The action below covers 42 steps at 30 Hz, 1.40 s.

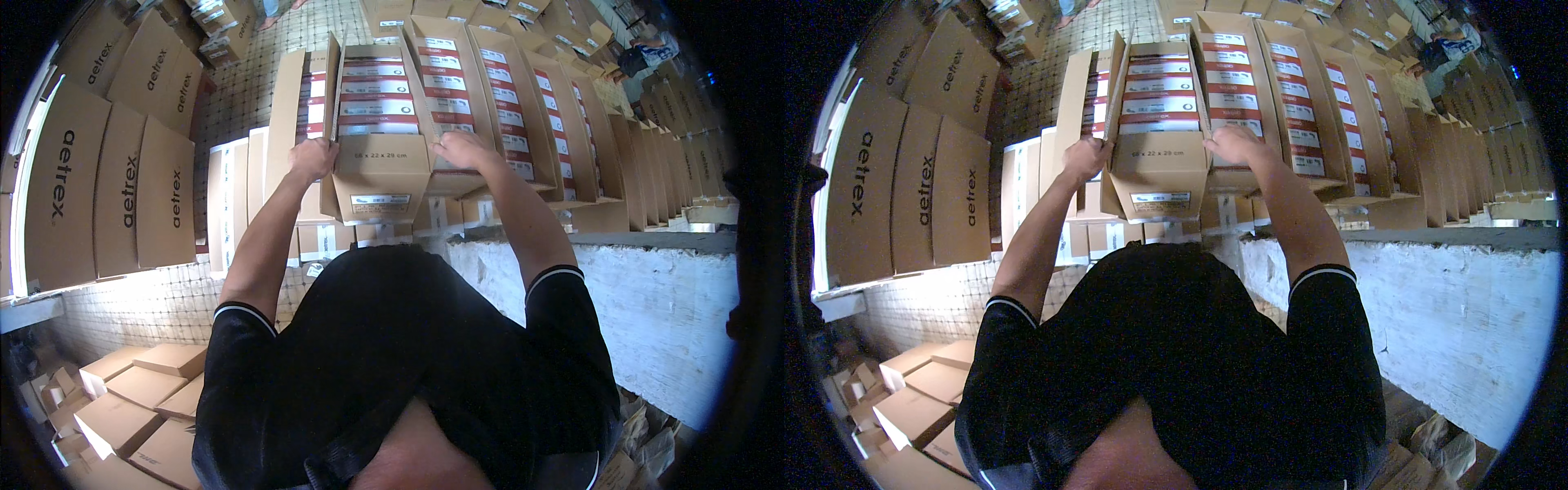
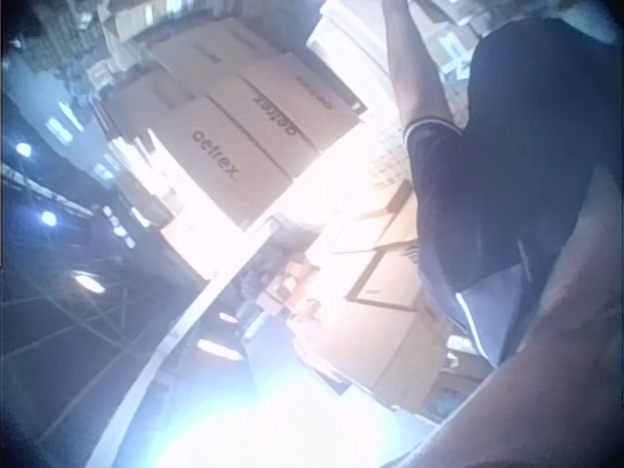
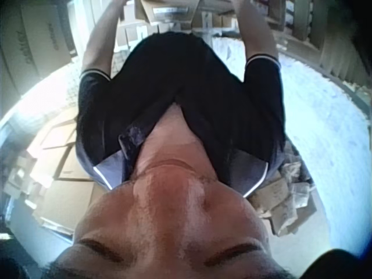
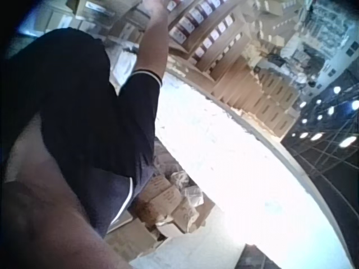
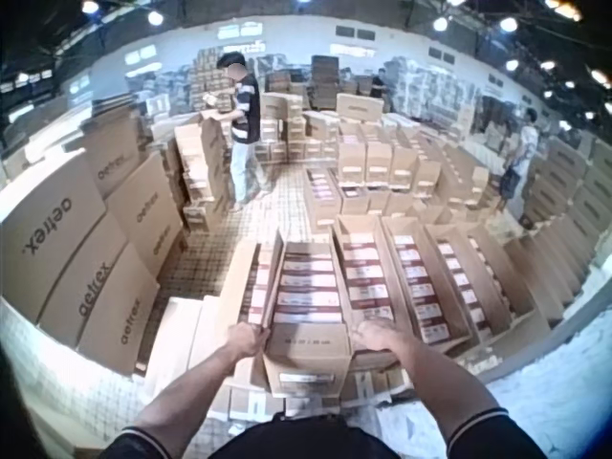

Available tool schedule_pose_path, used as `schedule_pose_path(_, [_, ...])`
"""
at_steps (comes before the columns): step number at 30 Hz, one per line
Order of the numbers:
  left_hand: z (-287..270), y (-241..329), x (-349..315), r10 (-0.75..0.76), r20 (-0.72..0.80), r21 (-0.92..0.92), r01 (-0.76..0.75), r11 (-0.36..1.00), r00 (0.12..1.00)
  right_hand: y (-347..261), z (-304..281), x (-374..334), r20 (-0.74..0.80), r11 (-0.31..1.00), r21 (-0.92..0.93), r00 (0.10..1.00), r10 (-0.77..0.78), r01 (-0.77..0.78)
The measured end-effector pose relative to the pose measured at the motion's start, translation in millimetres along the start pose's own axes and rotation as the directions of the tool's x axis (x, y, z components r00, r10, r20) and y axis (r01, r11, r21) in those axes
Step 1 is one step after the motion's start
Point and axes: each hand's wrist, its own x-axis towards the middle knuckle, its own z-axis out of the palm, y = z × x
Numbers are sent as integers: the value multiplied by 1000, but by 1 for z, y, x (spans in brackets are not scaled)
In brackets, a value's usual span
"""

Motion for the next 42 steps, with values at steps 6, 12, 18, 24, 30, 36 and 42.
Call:
schedule_pose_path(6, [77, -4, -25, -50, 112, 52, 45, 998, 992, 12, 86, -7, 109, 995, 82, 993, 51, -60])
schedule_pose_path(12, [176, -38, -92, 103, 478, -251, 23, 968, 872, -24, 249, -66, 119, 919, 351, 982, 144, -177])
schedule_pose_path(18, [176, -61, -96, -226, 317, -500, 365, 786, 921, -40, 204, -32, -18, 816, 548, 972, 233, -185])
schedule_pose_path(24, [177, -65, -109, -223, 249, -625, 332, 706, 942, -78, 184, 28, -8, 806, 591, 999, 50, -35])
schedule_pose_path(30, [184, -95, -156, -405, 349, -565, 534, 628, 845, -94, 221, 79, 145, 972, 231, 989, -7, -27])
schedule_pose_path(36, [195, -157, -243, -577, 374, -398, 688, 607, 726, -82, 249, 70, 231, 982, 185, 973, -3, -41])
schedule_pose_path(42, [214, -161, -265, -626, 473, -468, 779, 418, 620, -74, 267, 21, 426, 856, 518, 866, -262, 4])
